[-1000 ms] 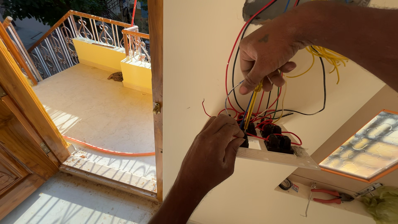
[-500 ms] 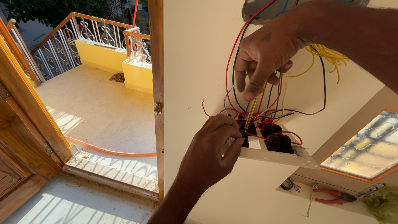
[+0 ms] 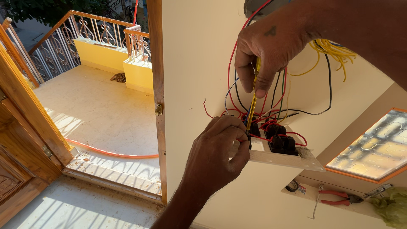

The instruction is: The person uses a screwdriver and pliers to install an electrical component into a switchboard panel by connecting wires and tightening screws. They handle a fan regulator, wire clippings, and packaging material while working on a wall-mounted electrical box.

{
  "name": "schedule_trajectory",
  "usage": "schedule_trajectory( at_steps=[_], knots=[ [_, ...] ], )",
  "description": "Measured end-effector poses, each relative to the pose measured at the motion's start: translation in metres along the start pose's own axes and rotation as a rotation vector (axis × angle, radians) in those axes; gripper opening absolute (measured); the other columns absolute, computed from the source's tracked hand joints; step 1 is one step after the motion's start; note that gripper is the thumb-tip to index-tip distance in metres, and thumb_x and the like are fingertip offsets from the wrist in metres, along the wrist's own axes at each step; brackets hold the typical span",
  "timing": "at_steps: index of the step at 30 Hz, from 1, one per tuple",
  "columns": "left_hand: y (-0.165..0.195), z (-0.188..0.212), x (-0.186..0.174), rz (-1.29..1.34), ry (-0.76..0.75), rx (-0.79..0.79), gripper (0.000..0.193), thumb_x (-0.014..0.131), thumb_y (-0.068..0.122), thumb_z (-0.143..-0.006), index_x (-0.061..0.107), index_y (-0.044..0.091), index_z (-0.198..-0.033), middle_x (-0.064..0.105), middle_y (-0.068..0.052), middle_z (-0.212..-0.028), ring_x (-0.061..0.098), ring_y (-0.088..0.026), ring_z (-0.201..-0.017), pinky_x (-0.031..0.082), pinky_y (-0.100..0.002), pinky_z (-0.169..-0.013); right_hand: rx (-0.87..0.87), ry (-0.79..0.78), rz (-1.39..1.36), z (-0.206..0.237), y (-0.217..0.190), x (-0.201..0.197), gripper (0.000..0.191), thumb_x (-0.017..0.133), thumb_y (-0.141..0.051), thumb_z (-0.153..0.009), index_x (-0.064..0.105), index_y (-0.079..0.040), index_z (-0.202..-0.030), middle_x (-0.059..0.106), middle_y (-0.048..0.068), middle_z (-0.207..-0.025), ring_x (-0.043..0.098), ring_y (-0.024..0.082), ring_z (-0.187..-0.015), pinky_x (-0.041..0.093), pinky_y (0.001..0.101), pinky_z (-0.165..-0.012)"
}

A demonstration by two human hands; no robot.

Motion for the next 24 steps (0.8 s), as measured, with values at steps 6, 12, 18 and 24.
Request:
schedule_trajectory(
  at_steps=[6,12,18,24],
  knots=[
    [0.003,-0.007,0.003,-0.021,-0.088,-0.065,0.010,0.072,0.002,-0.079,0.063,0.002,-0.076,0.066,-0.002,-0.100,0.067,-0.022,-0.093,0.057,-0.037,-0.077,0.013,-0.024,-0.076,-0.002,-0.001,0.006,0.026,0.082,-0.036,-0.086,0.080,-0.016,-0.104,0.072,0.004,-0.068,0.057,0.016,-0.053,0.045,0.0323,-0.053],
    [-0.004,-0.015,0.006,-0.050,-0.247,-0.158,0.010,0.074,0.004,-0.075,0.065,0.002,-0.071,0.067,-0.001,-0.098,0.067,-0.021,-0.092,0.056,-0.037,-0.076,-0.070,0.045,-0.250,0.001,0.005,0.010,0.037,0.085,-0.031,-0.082,0.074,-0.010,-0.110,0.073,0.005,-0.081,0.068,0.017,-0.061,0.054,0.0351,-0.060],
    [-0.007,-0.012,0.007,-0.030,-0.232,-0.221,0.009,0.074,0.005,-0.073,0.067,0.001,-0.072,0.064,-0.005,-0.099,0.065,-0.022,-0.097,0.056,-0.035,-0.083,-0.014,0.320,-0.426,0.018,0.005,0.009,0.055,0.089,-0.040,-0.076,0.068,-0.007,-0.115,0.076,0.009,-0.087,0.076,0.022,-0.068,0.061,0.0399,-0.066],
    [-0.010,-0.014,0.009,-0.028,-0.233,-0.194,0.008,0.074,0.006,-0.073,0.069,0.000,-0.070,0.065,-0.008,-0.109,0.063,-0.025,-0.104,0.053,-0.037,-0.086,-0.029,0.588,-0.405,0.022,0.010,0.036,0.052,0.075,-0.046,-0.093,0.064,-0.009,-0.127,0.073,0.016,-0.084,0.075,0.025,-0.072,0.058,0.0419,-0.071]
  ],
)
Point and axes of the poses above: each hand's wrist, its own z-axis away from the middle knuckle, its own x-axis out of the palm, y = z × x, the point moved 5 cm from there along -z, towards the middle knuckle
